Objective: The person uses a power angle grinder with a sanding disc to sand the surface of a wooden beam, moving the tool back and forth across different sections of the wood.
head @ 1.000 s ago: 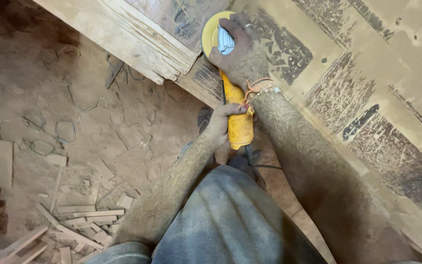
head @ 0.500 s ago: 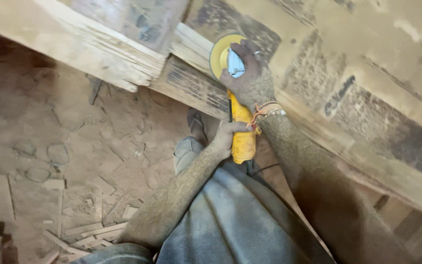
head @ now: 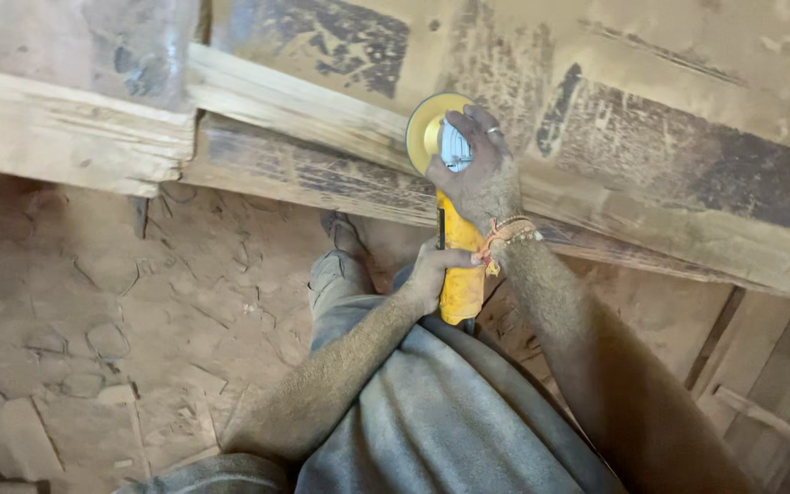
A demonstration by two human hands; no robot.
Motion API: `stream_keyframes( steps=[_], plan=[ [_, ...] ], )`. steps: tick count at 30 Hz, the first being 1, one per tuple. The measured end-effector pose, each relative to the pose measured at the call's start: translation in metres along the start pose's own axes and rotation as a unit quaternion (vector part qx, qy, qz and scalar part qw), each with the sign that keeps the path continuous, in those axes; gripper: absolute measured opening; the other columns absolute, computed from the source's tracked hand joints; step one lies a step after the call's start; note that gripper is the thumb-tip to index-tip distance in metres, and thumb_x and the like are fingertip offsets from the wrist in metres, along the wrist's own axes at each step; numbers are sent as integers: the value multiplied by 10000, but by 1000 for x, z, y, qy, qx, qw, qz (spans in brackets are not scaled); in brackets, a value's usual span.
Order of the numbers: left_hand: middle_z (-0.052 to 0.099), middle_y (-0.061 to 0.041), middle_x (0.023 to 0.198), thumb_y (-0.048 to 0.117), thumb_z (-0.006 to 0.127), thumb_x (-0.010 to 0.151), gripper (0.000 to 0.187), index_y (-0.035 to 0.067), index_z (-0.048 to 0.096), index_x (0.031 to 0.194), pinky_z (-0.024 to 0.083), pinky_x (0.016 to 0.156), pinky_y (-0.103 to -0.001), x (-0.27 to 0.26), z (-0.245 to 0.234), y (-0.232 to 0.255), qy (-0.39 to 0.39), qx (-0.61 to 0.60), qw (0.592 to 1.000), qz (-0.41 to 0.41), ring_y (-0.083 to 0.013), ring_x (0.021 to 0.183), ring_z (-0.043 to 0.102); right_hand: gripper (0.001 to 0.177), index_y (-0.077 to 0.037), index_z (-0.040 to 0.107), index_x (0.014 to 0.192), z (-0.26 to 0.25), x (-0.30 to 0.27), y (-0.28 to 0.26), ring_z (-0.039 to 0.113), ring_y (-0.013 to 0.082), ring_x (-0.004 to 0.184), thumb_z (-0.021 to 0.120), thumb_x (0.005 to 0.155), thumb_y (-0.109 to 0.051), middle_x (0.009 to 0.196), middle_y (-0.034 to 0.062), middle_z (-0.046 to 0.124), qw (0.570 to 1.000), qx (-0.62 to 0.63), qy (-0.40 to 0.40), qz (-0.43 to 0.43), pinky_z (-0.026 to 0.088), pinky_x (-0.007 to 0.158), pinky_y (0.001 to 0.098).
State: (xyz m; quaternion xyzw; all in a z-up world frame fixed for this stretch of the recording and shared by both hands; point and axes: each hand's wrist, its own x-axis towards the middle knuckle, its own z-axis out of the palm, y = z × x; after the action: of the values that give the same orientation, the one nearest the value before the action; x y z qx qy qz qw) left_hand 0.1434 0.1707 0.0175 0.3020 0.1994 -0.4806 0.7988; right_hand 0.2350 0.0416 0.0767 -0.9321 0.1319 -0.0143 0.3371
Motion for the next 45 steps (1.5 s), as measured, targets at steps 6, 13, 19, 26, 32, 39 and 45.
stream_keyframes(
  steps=[6,13,19,26,32,39,45],
  plan=[
    [750,-120,956,74,755,726,377,-23,689,1084,595,797,-384,15,30,-39,-2,26,999,-31,-229,842,724,578,-101,633,1367,-34,-24,47,570,384,1339,786,835,-265,1472,198,544,999,22,32,2,487,1116,449],
    [754,-131,929,91,769,736,364,-60,709,1062,605,745,-388,32,66,-89,-5,58,995,-84,-227,786,731,567,-106,642,1356,-74,-56,107,612,377,1296,785,828,-254,1471,194,566,997,13,60,47,517,1079,438],
    [758,-131,923,110,786,747,354,-68,736,1049,591,705,-364,55,102,-133,-24,89,987,-134,-216,773,724,548,-70,670,1333,-114,-84,173,615,369,1297,803,825,-228,1464,215,569,994,12,96,53,529,1063,419],
    [712,-123,799,150,811,714,361,-54,723,999,566,573,-373,90,146,-200,-53,128,972,-192,-219,622,690,571,-64,666,1345,-168,-125,262,651,333,1267,835,832,-252,1400,179,640,986,10,119,115,527,1086,407],
    [675,-118,757,162,809,736,353,-74,690,970,557,536,-392,99,177,-236,-57,173,961,-210,-221,596,671,577,-50,677,1374,-199,-156,305,610,351,1341,853,854,-226,1439,198,622,984,-32,136,113,484,1156,421],
    [694,-98,816,112,794,733,363,-20,693,1055,565,586,-352,66,136,-213,-44,138,980,-136,-201,661,680,561,-47,636,1370,-150,-149,266,608,381,1341,810,846,-147,1465,198,574,989,60,137,13,501,1142,433],
    [716,-90,950,61,778,716,463,9,665,1162,591,688,-337,32,90,-166,-27,70,995,-59,-196,778,705,563,-141,604,1395,-106,-119,167,638,374,1300,813,873,-179,1462,202,590,995,7,99,-12,550,1082,445]
  ],
)
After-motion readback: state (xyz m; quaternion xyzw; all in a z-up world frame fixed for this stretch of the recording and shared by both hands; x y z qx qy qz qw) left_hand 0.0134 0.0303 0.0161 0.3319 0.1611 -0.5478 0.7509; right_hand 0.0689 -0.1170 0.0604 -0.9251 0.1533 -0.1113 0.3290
